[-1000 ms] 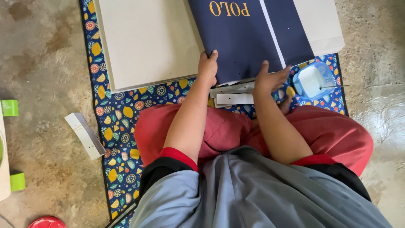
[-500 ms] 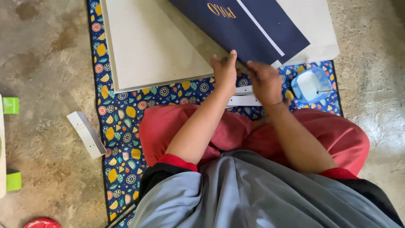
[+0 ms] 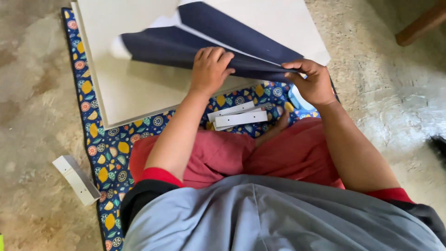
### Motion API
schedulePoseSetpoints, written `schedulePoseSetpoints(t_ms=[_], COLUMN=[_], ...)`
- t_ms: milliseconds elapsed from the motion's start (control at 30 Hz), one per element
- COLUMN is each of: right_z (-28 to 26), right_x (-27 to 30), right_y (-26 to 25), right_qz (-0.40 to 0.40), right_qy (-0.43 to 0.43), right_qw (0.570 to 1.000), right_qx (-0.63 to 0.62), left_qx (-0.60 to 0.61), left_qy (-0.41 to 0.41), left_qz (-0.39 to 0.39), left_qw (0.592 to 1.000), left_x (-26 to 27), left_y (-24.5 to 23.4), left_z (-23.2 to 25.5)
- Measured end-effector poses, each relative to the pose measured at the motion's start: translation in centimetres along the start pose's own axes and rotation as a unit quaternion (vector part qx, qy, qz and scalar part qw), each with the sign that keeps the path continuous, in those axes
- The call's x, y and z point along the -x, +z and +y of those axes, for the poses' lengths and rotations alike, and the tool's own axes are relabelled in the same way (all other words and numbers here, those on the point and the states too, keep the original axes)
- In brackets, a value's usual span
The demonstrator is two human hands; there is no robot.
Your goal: The person is applying glue to white cardboard strips using a small stick and then carefully adhering them to a larger blue cardboard folder, followed by folding the cardboard.
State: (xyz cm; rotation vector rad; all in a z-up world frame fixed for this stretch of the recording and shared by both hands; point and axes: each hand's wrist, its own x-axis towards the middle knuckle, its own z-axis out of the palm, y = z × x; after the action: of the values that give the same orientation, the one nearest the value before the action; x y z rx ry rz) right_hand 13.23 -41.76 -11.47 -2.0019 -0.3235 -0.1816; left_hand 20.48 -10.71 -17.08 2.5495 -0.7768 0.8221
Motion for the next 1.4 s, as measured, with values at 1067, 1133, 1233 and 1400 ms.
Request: schedulePoseSetpoints(t_ms=[1067,1133,1233,1400], right_z=[-4.2,-4.4,-4.1,-4.1], right_x=[0.3,-0.2,-0.6,-0.7], right_y=[1.7,2.3,2.7,2.7], right_qz=[0.05,0.062,0.08,0.08], right_qy=[-0.274,-0.302,-0.335,-0.353], right_qw=[0.87,0.869,0.863,0.847], right_qx=[0.407,0.387,0.371,0.39], left_qx=[-0.118,-0.109,-0.093,-0.036], left_qy=[-0.001,-0.004,-0.006,0.011], left_qz=[0.065,0.065,0.047,0.055], left_qw=[0.991,0.992,0.995,0.998], left_x=[1.6,1.4,1.6,1.6], left_y=[-4.6,-4.8,-5.0,-5.5], left_z=[7.8,8.0,7.8,7.6])
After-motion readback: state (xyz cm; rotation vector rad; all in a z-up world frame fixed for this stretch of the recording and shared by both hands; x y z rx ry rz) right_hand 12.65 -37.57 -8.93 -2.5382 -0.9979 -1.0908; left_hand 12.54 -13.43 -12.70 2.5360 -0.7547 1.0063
